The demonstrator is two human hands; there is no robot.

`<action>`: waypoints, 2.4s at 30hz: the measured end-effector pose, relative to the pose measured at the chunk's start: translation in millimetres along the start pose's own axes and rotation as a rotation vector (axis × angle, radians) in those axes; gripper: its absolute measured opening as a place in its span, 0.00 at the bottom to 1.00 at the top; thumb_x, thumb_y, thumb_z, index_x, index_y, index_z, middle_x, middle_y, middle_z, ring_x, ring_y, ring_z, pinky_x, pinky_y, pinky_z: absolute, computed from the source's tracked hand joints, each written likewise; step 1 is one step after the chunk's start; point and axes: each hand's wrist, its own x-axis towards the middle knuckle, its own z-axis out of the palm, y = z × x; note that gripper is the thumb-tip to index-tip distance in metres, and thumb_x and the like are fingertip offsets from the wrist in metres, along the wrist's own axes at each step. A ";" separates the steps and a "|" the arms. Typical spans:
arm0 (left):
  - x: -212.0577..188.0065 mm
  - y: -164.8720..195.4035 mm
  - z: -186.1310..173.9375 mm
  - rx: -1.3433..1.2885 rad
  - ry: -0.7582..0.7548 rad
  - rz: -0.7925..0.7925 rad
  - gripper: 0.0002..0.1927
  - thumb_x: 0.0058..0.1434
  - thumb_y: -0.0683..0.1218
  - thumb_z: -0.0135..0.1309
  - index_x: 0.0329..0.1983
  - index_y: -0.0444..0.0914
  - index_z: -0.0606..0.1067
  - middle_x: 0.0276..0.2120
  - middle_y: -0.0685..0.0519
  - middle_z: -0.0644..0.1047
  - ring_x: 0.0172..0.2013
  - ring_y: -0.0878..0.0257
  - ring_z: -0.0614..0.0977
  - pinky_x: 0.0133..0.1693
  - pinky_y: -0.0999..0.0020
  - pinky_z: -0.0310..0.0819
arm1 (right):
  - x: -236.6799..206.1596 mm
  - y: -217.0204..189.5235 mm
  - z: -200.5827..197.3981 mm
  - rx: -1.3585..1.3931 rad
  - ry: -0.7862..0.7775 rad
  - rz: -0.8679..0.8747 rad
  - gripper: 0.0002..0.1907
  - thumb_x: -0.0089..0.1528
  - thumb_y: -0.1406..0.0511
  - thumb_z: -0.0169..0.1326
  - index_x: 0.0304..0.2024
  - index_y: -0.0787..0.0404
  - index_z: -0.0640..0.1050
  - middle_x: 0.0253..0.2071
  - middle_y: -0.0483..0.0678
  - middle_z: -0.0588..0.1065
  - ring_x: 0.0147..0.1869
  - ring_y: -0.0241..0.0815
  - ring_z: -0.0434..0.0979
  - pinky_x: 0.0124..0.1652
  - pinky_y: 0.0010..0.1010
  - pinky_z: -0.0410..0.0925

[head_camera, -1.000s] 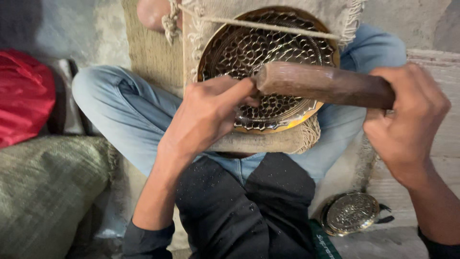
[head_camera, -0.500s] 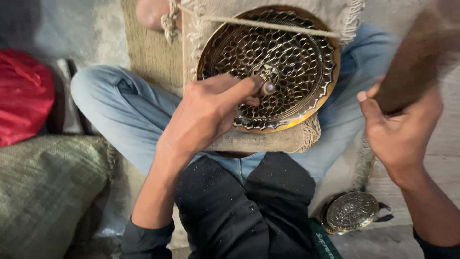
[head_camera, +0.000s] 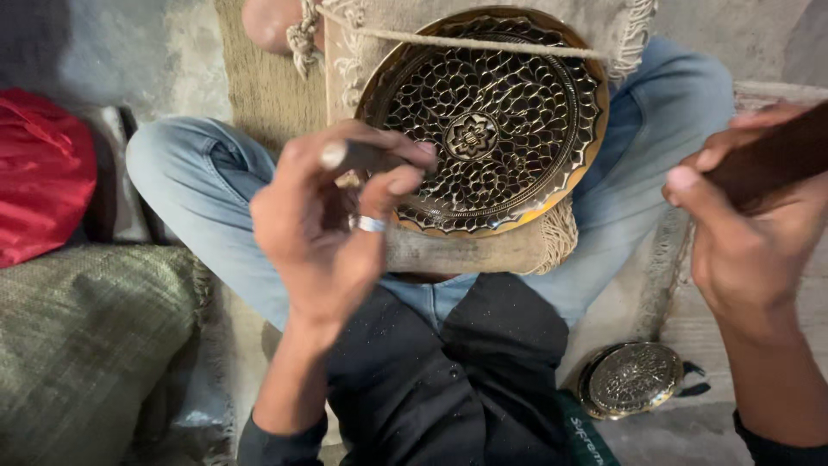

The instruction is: The person sits cross-legged on the floor with a decorative brass plate resting on a cloth pad on their lap. They hold a small punch against the plate's surface with one hand and strike it with a wooden mallet held in the other hand, repositioning the punch repeatedly to hammer an ornate pattern into the metal.

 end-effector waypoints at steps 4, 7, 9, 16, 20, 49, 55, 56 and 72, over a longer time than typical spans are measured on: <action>-16.4 -2.0 12.0 0.137 0.034 -0.143 0.15 0.69 0.32 0.61 0.53 0.34 0.70 0.40 0.50 0.84 0.40 0.65 0.88 0.42 0.70 0.82 | 3.7 -0.4 -14.6 0.110 -0.017 0.079 0.23 0.74 0.80 0.53 0.67 0.64 0.62 0.42 0.48 0.68 0.39 0.40 0.71 0.44 0.31 0.68; -19.0 -11.8 18.4 0.295 0.021 -0.154 0.16 0.64 0.30 0.57 0.53 0.33 0.71 0.41 0.49 0.83 0.44 0.62 0.89 0.44 0.69 0.83 | 8.3 -0.7 -20.9 0.032 -0.013 0.087 0.26 0.74 0.80 0.53 0.70 0.65 0.61 0.42 0.48 0.69 0.41 0.38 0.71 0.45 0.30 0.67; -22.1 -15.1 21.6 0.372 0.033 -0.069 0.16 0.64 0.30 0.57 0.53 0.34 0.73 0.43 0.47 0.82 0.44 0.58 0.88 0.45 0.68 0.82 | 12.7 -3.5 -22.3 -0.216 -0.067 0.010 0.23 0.74 0.78 0.54 0.68 0.64 0.63 0.44 0.47 0.70 0.43 0.38 0.72 0.48 0.28 0.68; -30.9 -21.4 21.3 0.375 -0.005 -0.005 0.21 0.55 0.27 0.48 0.51 0.34 0.75 0.42 0.48 0.82 0.42 0.58 0.87 0.45 0.67 0.82 | 28.3 -44.0 -10.3 -0.998 -0.227 -0.580 0.21 0.73 0.81 0.57 0.65 0.72 0.66 0.58 0.60 0.73 0.56 0.47 0.78 0.55 0.28 0.72; -31.7 -23.7 23.7 0.376 0.037 -0.002 0.22 0.60 0.27 0.48 0.57 0.34 0.74 0.42 0.48 0.82 0.42 0.59 0.88 0.44 0.70 0.82 | 36.8 -71.0 3.0 -1.191 -0.267 -0.573 0.29 0.70 0.84 0.60 0.70 0.66 0.69 0.49 0.58 0.73 0.47 0.49 0.76 0.47 0.32 0.70; -31.7 -24.6 24.7 0.433 0.012 -0.044 0.27 0.54 0.26 0.50 0.58 0.33 0.75 0.36 0.47 0.80 0.41 0.59 0.89 0.41 0.68 0.81 | 34.7 -88.9 33.4 -1.001 -0.340 -0.352 0.28 0.56 0.82 0.58 0.59 0.63 0.75 0.46 0.57 0.72 0.48 0.58 0.76 0.49 0.43 0.69; -32.3 -25.5 22.1 0.420 -0.006 -0.008 0.27 0.54 0.26 0.50 0.58 0.32 0.74 0.37 0.47 0.80 0.42 0.58 0.88 0.42 0.68 0.81 | 30.7 -89.5 35.7 -1.071 -0.298 -0.394 0.27 0.57 0.82 0.57 0.57 0.62 0.75 0.44 0.56 0.70 0.47 0.56 0.75 0.48 0.42 0.68; -31.5 -26.6 21.5 0.395 -0.012 0.016 0.28 0.53 0.26 0.49 0.58 0.32 0.74 0.39 0.46 0.80 0.42 0.58 0.88 0.42 0.69 0.81 | 30.8 -89.5 39.0 -0.954 -0.253 -0.339 0.23 0.63 0.81 0.56 0.59 0.61 0.73 0.45 0.55 0.69 0.48 0.53 0.74 0.49 0.38 0.67; -31.7 -18.5 19.3 0.391 0.020 -0.048 0.18 0.63 0.29 0.53 0.55 0.33 0.75 0.42 0.46 0.83 0.44 0.59 0.88 0.45 0.70 0.83 | 24.7 -67.6 19.2 -0.854 -0.175 -0.302 0.21 0.66 0.81 0.59 0.59 0.68 0.70 0.46 0.58 0.72 0.47 0.50 0.77 0.48 0.35 0.70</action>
